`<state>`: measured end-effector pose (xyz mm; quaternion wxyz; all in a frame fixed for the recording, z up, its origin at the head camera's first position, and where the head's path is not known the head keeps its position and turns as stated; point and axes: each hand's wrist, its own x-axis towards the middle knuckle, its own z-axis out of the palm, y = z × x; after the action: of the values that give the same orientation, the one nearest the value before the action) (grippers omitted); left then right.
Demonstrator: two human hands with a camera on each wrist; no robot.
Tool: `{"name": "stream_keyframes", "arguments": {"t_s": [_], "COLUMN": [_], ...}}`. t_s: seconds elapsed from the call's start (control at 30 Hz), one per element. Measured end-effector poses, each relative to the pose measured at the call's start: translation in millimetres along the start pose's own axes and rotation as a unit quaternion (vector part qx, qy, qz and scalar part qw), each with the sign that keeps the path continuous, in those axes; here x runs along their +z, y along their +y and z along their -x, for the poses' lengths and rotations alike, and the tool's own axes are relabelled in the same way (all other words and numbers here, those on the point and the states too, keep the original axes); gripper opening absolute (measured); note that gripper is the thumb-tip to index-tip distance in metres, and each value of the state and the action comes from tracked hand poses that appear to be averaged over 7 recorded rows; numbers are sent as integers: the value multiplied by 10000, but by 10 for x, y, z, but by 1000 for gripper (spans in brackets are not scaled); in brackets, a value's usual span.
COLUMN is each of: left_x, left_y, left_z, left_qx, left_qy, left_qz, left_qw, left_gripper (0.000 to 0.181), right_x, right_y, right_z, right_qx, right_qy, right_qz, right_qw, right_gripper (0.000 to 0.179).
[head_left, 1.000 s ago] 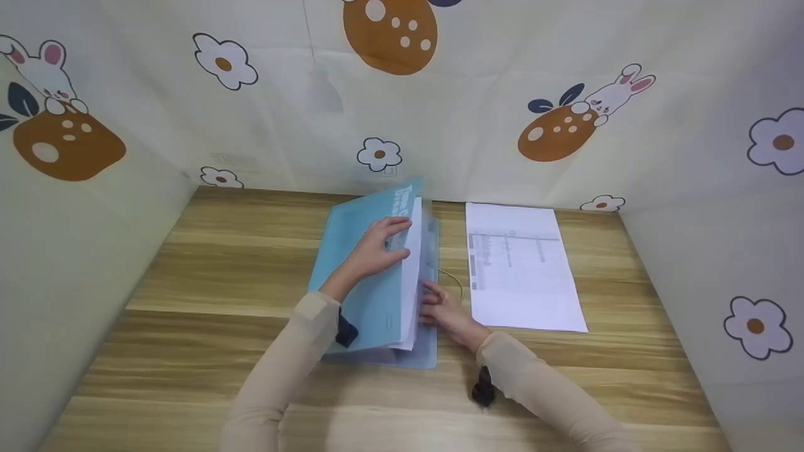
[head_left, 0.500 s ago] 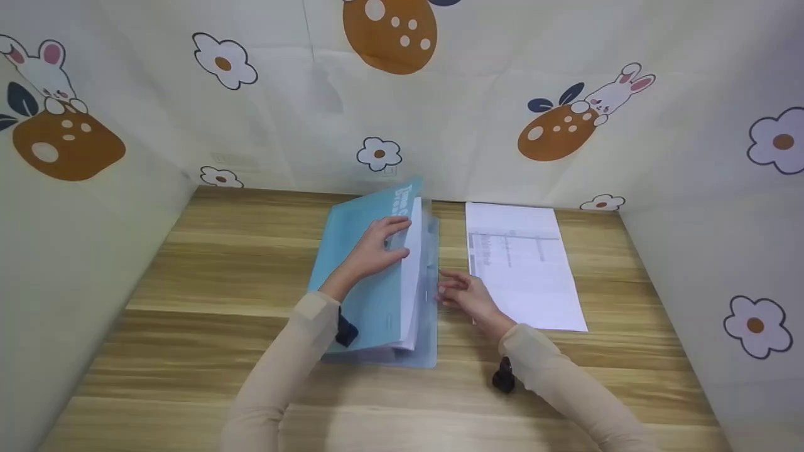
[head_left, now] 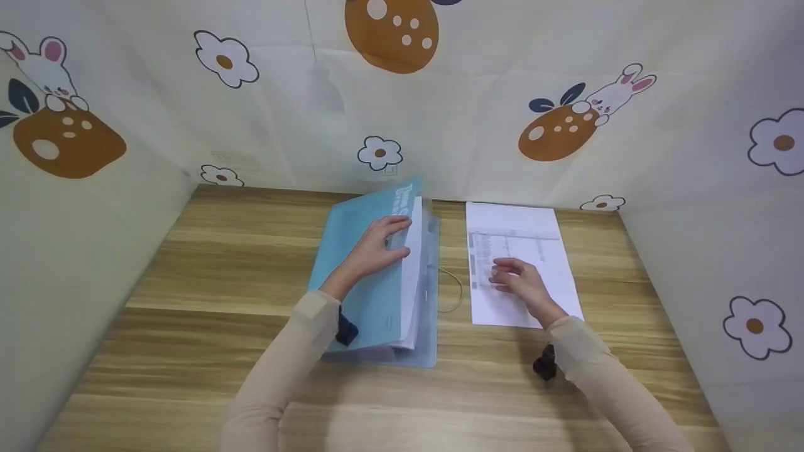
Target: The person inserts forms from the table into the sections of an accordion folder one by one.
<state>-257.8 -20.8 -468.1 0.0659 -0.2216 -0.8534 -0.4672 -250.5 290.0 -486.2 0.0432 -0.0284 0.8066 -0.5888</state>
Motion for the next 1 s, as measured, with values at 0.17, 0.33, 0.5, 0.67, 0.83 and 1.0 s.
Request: {"name": "stream_keyframes", "arguments": {"t_s": [0.17,0.33,0.5,0.67,0.83,1.0], "left_x": [-8,-10,-4,3,7,10], "left_y": [10,19,6,-8,0,9], "left_z": [5,10,9,4,4,8], "left_qx": [-5,-6,130,240,93,22], "left_qy": [-5,-6,43,101,56,29], "left_qz": [11,27,-5,-74,-56,-18], "left_qw": [10000,10000,9999,9996,9999,10000], "left_gripper": [50,50,50,49,49,50], "right_x": [-345,-644,-825,-933,-1016,-1042], "right_y": [163,253,183,117,144,159], "right_z": [-83,-127,-55,24,45,46], "right_qx": [77,214,209,484,686,746], "right_qy": [139,480,918,1176,1166,1272], "right_qz": [166,343,1043,1778,1943,2309], "right_qw": [9997,9980,9901,9758,9716,9617], "right_gripper": [45,44,45,51,61,69]}}
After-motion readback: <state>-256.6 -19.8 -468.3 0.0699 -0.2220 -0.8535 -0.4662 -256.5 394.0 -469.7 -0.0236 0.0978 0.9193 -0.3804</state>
